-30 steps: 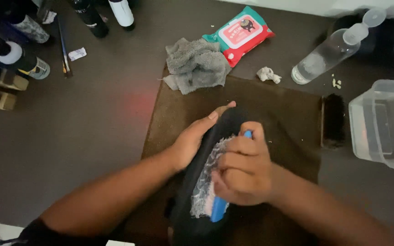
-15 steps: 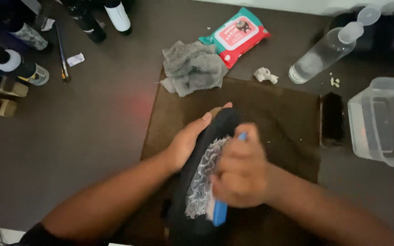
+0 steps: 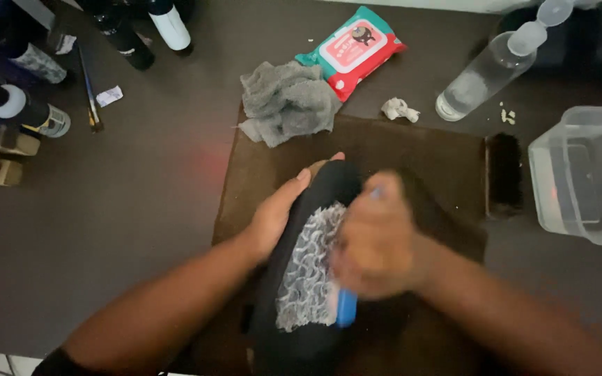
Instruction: Cleaning the sole of a sandal by scrubbing it with a brush and wiping it with a cloth.
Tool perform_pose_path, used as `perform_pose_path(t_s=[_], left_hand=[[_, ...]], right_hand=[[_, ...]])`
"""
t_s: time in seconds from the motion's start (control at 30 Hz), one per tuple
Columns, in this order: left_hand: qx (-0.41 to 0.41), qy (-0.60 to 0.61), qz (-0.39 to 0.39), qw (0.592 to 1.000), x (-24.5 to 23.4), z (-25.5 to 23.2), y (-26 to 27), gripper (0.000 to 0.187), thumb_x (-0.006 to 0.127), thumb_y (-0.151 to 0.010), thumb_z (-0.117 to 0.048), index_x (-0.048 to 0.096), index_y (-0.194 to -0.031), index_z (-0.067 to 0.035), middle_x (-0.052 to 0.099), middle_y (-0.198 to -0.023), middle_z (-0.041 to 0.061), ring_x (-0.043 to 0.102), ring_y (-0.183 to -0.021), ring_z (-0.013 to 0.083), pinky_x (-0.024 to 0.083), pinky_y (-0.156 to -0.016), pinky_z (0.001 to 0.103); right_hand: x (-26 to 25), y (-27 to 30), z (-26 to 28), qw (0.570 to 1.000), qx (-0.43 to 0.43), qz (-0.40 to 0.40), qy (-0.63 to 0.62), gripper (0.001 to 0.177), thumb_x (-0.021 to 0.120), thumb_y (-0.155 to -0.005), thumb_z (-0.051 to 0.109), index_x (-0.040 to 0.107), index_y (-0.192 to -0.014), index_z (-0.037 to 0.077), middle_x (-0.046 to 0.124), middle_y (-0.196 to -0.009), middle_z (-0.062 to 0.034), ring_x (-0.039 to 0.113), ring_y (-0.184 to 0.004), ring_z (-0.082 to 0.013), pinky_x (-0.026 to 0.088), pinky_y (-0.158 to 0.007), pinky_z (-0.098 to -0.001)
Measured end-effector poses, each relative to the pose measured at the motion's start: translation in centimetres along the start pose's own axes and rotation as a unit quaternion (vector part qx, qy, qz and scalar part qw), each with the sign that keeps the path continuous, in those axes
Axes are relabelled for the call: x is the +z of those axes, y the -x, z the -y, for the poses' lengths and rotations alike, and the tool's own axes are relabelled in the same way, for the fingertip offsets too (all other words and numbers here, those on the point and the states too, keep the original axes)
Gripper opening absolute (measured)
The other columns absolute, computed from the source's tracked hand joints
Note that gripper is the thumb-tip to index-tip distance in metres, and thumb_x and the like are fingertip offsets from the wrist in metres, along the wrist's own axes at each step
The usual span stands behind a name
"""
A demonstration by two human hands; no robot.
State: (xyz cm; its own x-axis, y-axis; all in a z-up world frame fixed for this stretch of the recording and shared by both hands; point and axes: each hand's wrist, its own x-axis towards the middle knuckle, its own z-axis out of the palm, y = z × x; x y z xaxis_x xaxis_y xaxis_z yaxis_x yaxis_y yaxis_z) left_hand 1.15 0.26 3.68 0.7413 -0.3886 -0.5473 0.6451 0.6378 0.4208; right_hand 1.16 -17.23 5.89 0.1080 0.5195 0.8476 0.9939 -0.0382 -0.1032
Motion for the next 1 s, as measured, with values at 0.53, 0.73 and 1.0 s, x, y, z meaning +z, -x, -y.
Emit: perform_pose_path(t_s=[0.53,0.73,1.0], left_hand=[[0.009,-0.027,0.036,0.999,-1.0,-0.2,-0.2,0.061,0.066,-0.092,-0.054,0.069,-0.133,-0.009,0.071,-0.127,0.020,0.070,-0.113,0.0270,0.055,-0.104,0.040],[0.032,0.036,0.023,0.999,-2.8,1.6,-1.2,0.044,0.068,-0.096,-0.044,0.076,-0.116,-0.006,0.076,-0.110,0.019,0.074,-0.101,0.0289,0.061,-0.093,0.042],[0.038,-0.025,0.026,0.999,-3.7,1.5,-1.6,0.043,0.068,-0.097,-0.043,0.075,-0.118,-0.007,0.076,-0.107,0.016,0.073,-0.098,0.0256,0.060,-0.092,0.040]], right_hand=[[-3.4,2.0,-4.3,0.997,0.070,-0.044,-0.005,0.026,0.064,-0.091,0.017,0.056,-0.066,0.013,0.060,-0.073,-0.0053,0.056,-0.065,-0.0290,0.042,-0.068,-0.0470],[-7.0,2.4,-5.8,0.901,0.423,-0.057,0.071,0.049,0.044,-0.117,0.022,0.057,-0.072,0.006,0.051,-0.051,-0.0107,0.054,-0.051,-0.0258,0.039,-0.052,-0.0385],[-6.0,1.7,-6.3,0.772,0.575,0.174,0.207,0.021,0.075,-0.084,0.026,0.068,-0.098,0.010,0.070,-0.083,-0.0159,0.071,-0.086,-0.0400,0.052,-0.072,-0.0546]])
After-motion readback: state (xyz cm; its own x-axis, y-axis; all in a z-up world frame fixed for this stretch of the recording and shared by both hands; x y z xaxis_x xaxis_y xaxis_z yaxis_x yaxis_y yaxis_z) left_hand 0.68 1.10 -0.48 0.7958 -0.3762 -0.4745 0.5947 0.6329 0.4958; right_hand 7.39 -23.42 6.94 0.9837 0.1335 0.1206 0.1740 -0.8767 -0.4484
